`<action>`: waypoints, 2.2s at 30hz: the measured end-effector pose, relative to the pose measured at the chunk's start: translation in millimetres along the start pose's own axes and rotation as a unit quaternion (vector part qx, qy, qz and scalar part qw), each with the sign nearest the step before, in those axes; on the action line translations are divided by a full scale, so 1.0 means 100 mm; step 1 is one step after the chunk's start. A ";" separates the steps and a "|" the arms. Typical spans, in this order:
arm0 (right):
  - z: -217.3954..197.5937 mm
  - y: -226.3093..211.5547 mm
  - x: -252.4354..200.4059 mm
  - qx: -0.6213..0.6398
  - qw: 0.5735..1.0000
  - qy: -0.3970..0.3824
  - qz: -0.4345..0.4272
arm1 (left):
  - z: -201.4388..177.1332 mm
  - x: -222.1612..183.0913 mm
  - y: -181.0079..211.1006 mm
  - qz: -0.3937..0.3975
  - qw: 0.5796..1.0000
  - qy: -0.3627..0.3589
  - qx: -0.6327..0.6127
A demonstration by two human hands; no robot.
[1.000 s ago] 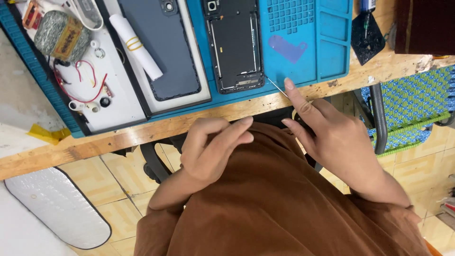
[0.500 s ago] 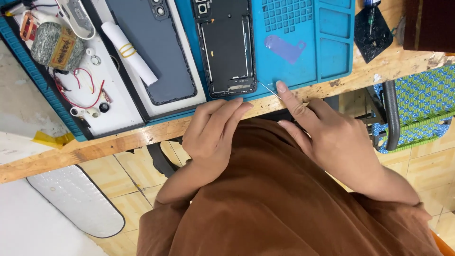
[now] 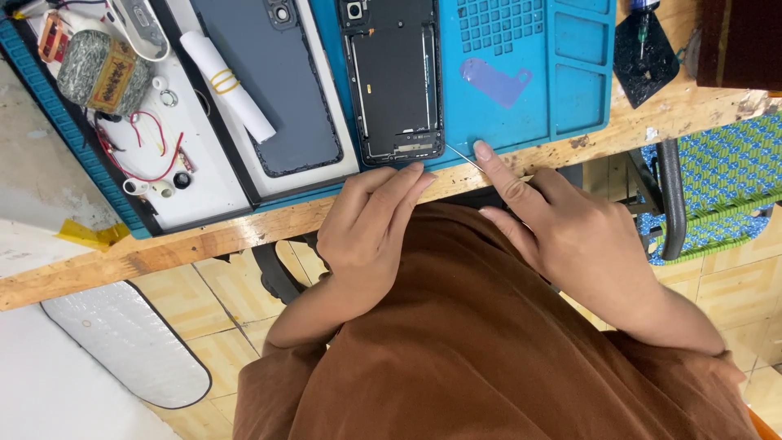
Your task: Removing screws from the internal frame of a smartphone using a precision screwdriver
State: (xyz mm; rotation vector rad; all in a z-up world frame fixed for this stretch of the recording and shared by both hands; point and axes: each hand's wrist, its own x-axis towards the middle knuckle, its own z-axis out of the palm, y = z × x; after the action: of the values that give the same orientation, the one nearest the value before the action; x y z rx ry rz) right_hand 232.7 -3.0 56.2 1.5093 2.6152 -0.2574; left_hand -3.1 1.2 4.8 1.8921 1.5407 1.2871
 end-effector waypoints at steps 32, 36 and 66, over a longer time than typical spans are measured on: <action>-0.04 -0.05 0.06 -0.016 1.000 0.007 0.025 | -0.03 -0.01 -0.01 -0.014 0.999 -0.016 -0.031; -0.02 -0.07 0.07 0.000 0.999 0.015 0.032 | -0.07 0.00 -0.04 0.020 0.998 -0.017 -0.065; 0.05 -0.37 -0.01 0.464 0.811 -0.290 -0.208 | -0.99 -0.85 -0.13 0.267 0.944 -0.193 -0.032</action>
State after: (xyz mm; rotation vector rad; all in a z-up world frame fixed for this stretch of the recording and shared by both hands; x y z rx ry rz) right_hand 201.4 -23.0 54.6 0.6875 2.2791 -1.9050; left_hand -90.8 -96.4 10.7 2.4350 0.8071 1.0455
